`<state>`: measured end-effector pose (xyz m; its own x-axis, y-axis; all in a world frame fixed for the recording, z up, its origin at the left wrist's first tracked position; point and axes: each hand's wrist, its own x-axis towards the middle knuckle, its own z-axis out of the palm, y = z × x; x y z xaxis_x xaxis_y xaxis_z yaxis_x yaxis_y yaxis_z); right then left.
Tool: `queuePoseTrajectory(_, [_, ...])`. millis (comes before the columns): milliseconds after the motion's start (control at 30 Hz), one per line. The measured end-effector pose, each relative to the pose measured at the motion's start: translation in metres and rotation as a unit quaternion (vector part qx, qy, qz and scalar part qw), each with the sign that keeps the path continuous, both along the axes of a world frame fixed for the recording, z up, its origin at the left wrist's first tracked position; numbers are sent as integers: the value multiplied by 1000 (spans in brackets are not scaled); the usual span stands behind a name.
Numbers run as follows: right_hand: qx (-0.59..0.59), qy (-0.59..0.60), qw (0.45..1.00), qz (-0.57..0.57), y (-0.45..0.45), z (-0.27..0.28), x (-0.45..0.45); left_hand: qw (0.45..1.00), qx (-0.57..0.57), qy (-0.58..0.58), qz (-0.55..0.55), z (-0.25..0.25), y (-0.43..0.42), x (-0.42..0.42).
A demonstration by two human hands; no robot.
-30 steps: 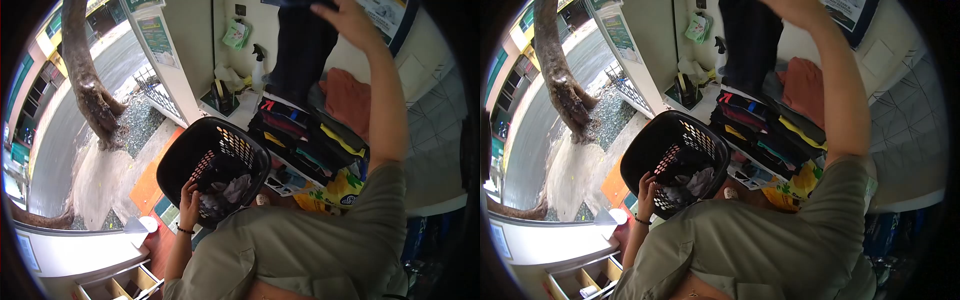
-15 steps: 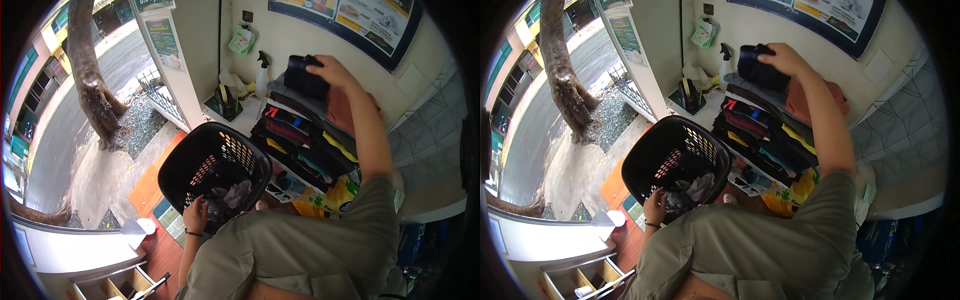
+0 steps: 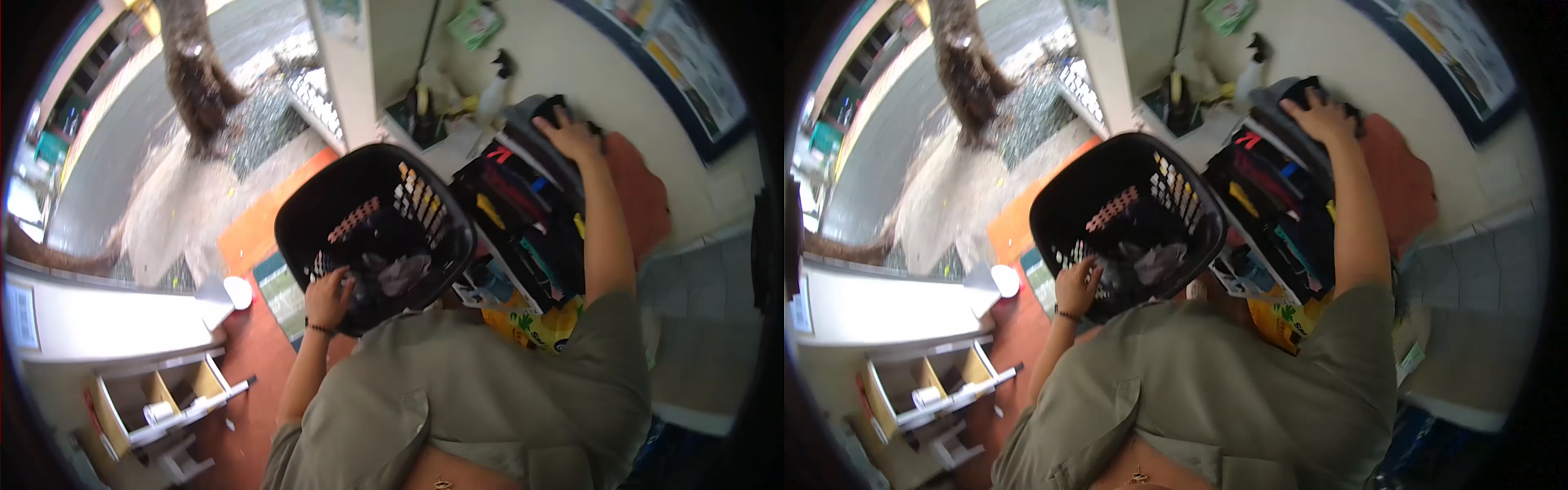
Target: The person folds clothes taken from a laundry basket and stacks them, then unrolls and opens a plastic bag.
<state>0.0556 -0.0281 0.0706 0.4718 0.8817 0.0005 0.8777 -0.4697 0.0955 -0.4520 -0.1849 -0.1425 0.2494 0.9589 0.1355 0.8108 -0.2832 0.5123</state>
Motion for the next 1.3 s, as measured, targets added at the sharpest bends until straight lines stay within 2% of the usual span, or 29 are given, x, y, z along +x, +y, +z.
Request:
queuePoseTrajectory(33, [15,-60,998,-10,4,-3,-9,1000,-1,3,2,-2,-1,-1])
queuePoseTrajectory(67, [133,-133,981,48,3,-12,-25,1000,-5,2,7,-4,0,-1])
queuePoseTrajectory(100, [181,-111,967,144,2,-22,-47,1000,-8,3,10,-6,-1,-2])
queuePoseTrajectory(167, [285,-57,901,321,3,-33,-101,1000,9,0,10,-4,-2,-2])
queuePoseTrajectory(233, [274,86,821,493,8,-82,-150,1000,7,1,1,-3,-1,-3])
queuePoseTrajectory(300, [89,208,817,530,-5,-130,-197,1000,17,10,2,-3,0,-1])
queuePoseTrajectory(367, [-106,215,798,553,-14,-176,-227,1000,14,18,1,-5,2,-1])
queuePoseTrajectory(433, [-267,187,796,511,-10,-238,-250,999,29,29,5,-8,3,0])
queuePoseTrajectory(500, [-298,174,807,480,-10,-290,-262,998,30,50,10,-8,4,1])
queuePoseTrajectory(567, [-318,186,836,406,-11,-334,-274,998,27,55,26,-7,2,4])
queuePoseTrajectory(700, [-331,223,884,244,-29,-372,-287,997,-1,65,41,-9,-3,5])
queuePoseTrajectory(867, [-296,309,875,224,-24,-409,-271,997,1,62,37,-5,1,4])
queuePoseTrajectory(967, [-204,376,867,256,3,-405,-260,998,-1,50,42,-9,4,2])
queuePoseTrajectory(1033, [-145,417,861,253,21,-379,-255,998,-14,53,41,-6,5,3])
queuePoseTrajectory(1100, [-94,624,767,114,26,-321,-248,996,-24,74,35,-5,4,2])
queuePoseTrajectory(1167, [-109,762,639,18,38,-279,-230,997,-27,60,37,-6,4,1])
queuePoseTrajectory(1233, [-109,862,496,-11,40,-234,-209,997,-30,61,33,-1,4,3])
queuePoseTrajectory(1300, [-47,889,454,9,22,-169,-207,996,-29,78,24,5,4,8])
